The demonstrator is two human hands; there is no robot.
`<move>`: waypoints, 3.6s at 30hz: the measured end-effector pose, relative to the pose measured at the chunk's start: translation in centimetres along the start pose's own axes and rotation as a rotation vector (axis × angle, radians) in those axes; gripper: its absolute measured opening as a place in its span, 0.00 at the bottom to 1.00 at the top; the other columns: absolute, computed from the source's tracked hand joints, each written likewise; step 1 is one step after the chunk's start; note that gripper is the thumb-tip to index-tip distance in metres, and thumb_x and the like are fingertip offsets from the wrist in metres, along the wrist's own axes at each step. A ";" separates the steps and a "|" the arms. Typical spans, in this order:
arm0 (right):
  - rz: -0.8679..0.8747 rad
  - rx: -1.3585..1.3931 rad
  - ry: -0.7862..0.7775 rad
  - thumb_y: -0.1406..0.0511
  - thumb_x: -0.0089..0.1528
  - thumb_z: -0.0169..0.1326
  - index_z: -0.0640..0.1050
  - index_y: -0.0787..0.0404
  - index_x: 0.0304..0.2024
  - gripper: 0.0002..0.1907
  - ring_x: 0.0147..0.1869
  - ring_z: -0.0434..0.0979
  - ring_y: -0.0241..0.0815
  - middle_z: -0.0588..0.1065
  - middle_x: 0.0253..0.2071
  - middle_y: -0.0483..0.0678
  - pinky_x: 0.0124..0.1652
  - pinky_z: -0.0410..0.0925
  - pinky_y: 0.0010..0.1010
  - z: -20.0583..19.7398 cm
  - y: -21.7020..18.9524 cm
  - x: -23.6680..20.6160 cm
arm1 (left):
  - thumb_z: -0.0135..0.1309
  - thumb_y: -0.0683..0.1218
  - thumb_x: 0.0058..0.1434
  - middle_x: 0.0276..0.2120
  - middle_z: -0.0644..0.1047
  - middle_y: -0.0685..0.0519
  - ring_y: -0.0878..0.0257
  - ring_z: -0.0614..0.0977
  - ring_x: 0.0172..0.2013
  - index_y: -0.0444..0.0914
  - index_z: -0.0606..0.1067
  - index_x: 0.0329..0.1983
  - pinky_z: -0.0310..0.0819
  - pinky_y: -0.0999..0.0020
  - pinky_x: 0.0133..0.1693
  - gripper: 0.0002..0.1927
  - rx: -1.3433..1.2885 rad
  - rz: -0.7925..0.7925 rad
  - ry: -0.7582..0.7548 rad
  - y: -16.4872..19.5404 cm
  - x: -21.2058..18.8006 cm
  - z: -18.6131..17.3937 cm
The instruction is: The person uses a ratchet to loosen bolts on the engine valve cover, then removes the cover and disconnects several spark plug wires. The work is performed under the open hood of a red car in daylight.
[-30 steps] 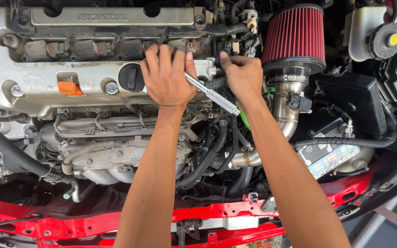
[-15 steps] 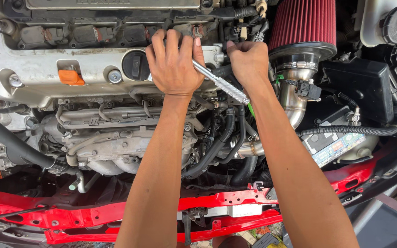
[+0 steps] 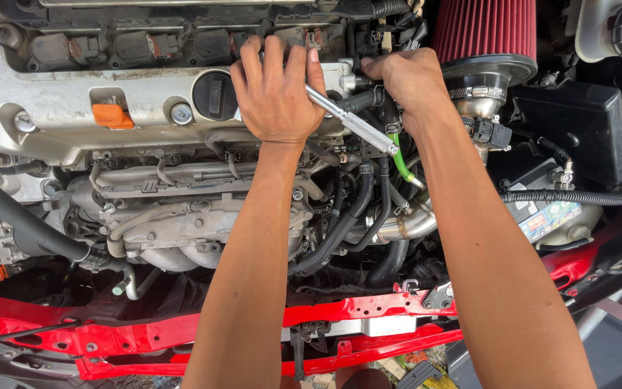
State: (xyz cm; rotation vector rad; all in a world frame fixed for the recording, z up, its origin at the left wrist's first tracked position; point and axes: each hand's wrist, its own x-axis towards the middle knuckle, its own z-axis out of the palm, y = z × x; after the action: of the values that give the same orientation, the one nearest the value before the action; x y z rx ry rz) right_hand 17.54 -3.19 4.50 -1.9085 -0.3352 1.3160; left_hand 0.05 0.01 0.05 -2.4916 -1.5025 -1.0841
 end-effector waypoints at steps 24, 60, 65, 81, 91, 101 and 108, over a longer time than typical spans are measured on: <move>-0.016 -0.069 0.030 0.72 0.56 0.63 0.82 0.77 0.38 0.11 0.33 0.84 0.43 0.82 0.37 0.62 0.36 0.78 0.35 -0.1 0.5 1.1 | 0.50 0.51 0.71 0.41 0.74 0.49 0.49 0.73 0.51 0.38 0.79 0.35 0.66 0.51 0.50 0.14 0.019 0.008 0.009 -0.3 -0.3 0.4; -0.146 -0.364 0.040 0.66 0.59 0.70 0.85 0.71 0.40 0.13 0.44 0.79 0.39 0.80 0.36 0.55 0.50 0.65 0.31 -1.0 1.5 2.6 | 0.52 0.51 0.70 0.42 0.74 0.48 0.48 0.72 0.51 0.38 0.77 0.35 0.66 0.51 0.50 0.13 0.012 0.012 0.009 -0.1 -0.1 0.2; -0.105 -0.111 0.015 0.73 0.57 0.64 0.83 0.78 0.36 0.09 0.38 0.81 0.47 0.81 0.36 0.61 0.41 0.73 0.41 -0.5 2.0 2.6 | 0.52 0.50 0.69 0.41 0.74 0.48 0.48 0.72 0.51 0.38 0.77 0.34 0.66 0.51 0.49 0.13 0.019 0.016 0.000 -0.2 -0.1 0.1; -0.111 -0.167 0.031 0.72 0.55 0.66 0.82 0.76 0.37 0.11 0.36 0.83 0.42 0.82 0.34 0.58 0.40 0.76 0.36 -0.4 0.9 1.7 | 0.51 0.50 0.70 0.41 0.74 0.48 0.48 0.73 0.51 0.38 0.78 0.34 0.66 0.51 0.48 0.13 0.014 0.021 0.012 -0.2 -0.2 0.4; -0.118 -0.212 0.029 0.69 0.55 0.65 0.84 0.73 0.37 0.11 0.36 0.85 0.41 0.83 0.34 0.56 0.38 0.74 0.27 -0.5 1.1 1.7 | 0.51 0.50 0.69 0.41 0.74 0.49 0.48 0.73 0.51 0.38 0.78 0.35 0.66 0.51 0.49 0.12 0.025 0.013 0.013 0.0 0.0 0.1; -0.005 0.015 0.025 0.75 0.51 0.61 0.82 0.76 0.34 0.10 0.37 0.86 0.47 0.83 0.35 0.58 0.38 0.81 0.38 -0.1 1.1 2.2 | 0.51 0.50 0.69 0.41 0.73 0.48 0.48 0.72 0.50 0.38 0.77 0.34 0.66 0.50 0.49 0.12 0.037 0.027 0.013 -0.2 -0.2 0.2; -0.133 -0.401 0.052 0.69 0.56 0.67 0.81 0.76 0.41 0.15 0.42 0.84 0.43 0.81 0.39 0.62 0.47 0.72 0.29 -0.6 0.9 2.3 | 0.51 0.50 0.69 0.41 0.74 0.48 0.48 0.73 0.50 0.37 0.78 0.34 0.66 0.51 0.49 0.13 0.029 0.028 0.017 -0.1 -0.1 0.2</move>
State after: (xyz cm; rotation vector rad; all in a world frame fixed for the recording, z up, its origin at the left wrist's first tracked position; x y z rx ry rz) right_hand 18.84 -2.67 2.41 -2.2002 -0.7319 1.1719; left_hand 0.05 0.12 -0.20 -2.4698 -1.4635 -1.0691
